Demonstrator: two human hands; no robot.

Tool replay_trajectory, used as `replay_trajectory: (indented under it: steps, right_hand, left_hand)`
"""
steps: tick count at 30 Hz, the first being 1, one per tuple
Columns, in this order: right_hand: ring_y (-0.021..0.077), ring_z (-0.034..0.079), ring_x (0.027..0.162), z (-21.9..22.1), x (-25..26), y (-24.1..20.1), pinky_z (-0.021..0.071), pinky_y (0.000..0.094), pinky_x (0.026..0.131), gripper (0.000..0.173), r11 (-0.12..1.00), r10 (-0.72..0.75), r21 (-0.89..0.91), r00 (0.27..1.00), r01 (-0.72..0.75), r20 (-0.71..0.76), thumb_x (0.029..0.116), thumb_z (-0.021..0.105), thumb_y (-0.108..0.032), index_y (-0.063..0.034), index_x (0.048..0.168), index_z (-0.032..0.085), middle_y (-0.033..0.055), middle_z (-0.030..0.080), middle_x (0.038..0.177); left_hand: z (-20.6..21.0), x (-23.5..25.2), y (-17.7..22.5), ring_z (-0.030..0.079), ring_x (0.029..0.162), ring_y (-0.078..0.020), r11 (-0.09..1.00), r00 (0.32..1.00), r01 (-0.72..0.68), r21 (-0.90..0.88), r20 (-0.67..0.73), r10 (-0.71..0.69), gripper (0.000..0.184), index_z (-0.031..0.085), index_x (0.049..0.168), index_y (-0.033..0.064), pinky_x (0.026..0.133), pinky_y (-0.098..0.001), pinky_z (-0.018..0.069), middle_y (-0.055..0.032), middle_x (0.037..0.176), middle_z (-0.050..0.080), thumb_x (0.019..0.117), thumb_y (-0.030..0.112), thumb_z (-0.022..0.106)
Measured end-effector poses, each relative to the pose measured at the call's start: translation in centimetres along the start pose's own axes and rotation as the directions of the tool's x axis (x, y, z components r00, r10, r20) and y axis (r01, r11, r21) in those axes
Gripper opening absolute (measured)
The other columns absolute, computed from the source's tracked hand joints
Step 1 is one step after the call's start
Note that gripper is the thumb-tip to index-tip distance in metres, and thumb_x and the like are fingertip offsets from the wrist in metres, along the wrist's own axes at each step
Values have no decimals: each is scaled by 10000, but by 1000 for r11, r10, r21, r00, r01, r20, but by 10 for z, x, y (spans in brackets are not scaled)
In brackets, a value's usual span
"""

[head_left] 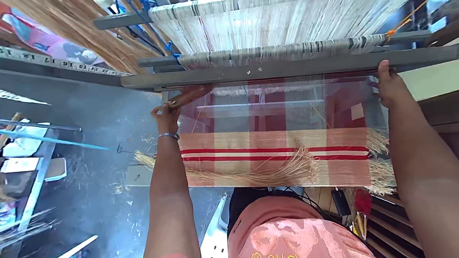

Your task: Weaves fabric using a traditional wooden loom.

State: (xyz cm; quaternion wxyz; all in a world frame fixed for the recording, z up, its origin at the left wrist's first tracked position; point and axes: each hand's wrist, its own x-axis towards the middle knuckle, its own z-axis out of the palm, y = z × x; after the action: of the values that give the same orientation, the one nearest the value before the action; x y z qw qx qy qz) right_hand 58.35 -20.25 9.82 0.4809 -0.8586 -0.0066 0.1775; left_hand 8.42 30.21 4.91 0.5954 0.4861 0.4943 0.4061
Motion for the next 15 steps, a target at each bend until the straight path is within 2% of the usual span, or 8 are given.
replay_trajectory:
  steps: [2,4,7,8,10,12,14,15]
  right_hand:
    - [333,524,1376,-1,-1,-2,488,559,1048,910,997,26,73,998,-30,60,959,372,-792,-132,1583,337,151,434,1588]
    - [321,566,1343,-1,0,-1,539,527,1020,871,988,42,143,990,-61,132,986,346,-762,-140,1595,304,142,431,1590]
    - [303,623,1271,-3,6,4,574,499,985,893,970,54,221,973,-104,224,974,323,-785,-144,1596,294,132,495,1535]
    - [294,637,1250,-3,8,6,579,488,977,896,966,53,233,970,-110,237,974,321,-786,-138,1592,302,127,518,1516]
    - [277,662,1211,-3,9,7,591,471,954,886,966,46,237,970,-104,238,979,321,-778,-126,1579,318,117,545,1490]
    - [271,681,1169,-3,8,7,600,462,926,872,969,46,226,975,-97,219,982,329,-773,-130,1571,325,109,563,1470]
    - [282,679,1167,-2,6,5,596,470,925,870,971,53,218,977,-99,206,980,335,-774,-139,1576,318,113,553,1480]
    - [289,679,1170,-1,4,5,598,479,923,874,972,56,213,978,-99,199,982,331,-774,-142,1584,308,117,548,1487]
  left_hand:
    - [8,-12,15,630,1215,-227,932,927,99,350,309,-214,563,420,1508,109,1001,-439,539,-101,1391,606,1101,487,328]
    - [6,-17,22,474,1415,-257,846,874,103,522,359,-328,619,443,1544,290,1074,-566,422,-6,1558,499,1046,638,321]
    - [-15,-23,16,473,1407,-320,837,896,48,545,347,-277,616,344,1590,373,1055,-620,414,-57,1579,465,1031,624,414]
    - [-22,-25,11,521,1356,-328,831,917,1,556,331,-223,593,346,1591,344,1027,-605,446,-89,1542,500,1048,561,443]
    - [-25,-39,7,554,1306,-357,748,958,-182,638,287,-12,521,440,1521,140,1041,-588,458,-186,1478,533,1072,400,492]
    - [-13,-62,9,524,1288,-454,586,925,-380,716,309,222,442,513,1396,-21,1039,-633,444,-300,1431,506,1057,262,519]
    - [16,-88,13,586,1193,-417,519,859,-511,685,413,301,401,512,1352,-48,975,-579,509,-296,1351,543,1061,226,493]
    - [36,-102,15,626,1136,-364,572,846,-522,633,467,255,402,491,1371,-46,946,-536,537,-267,1311,581,1076,228,475]
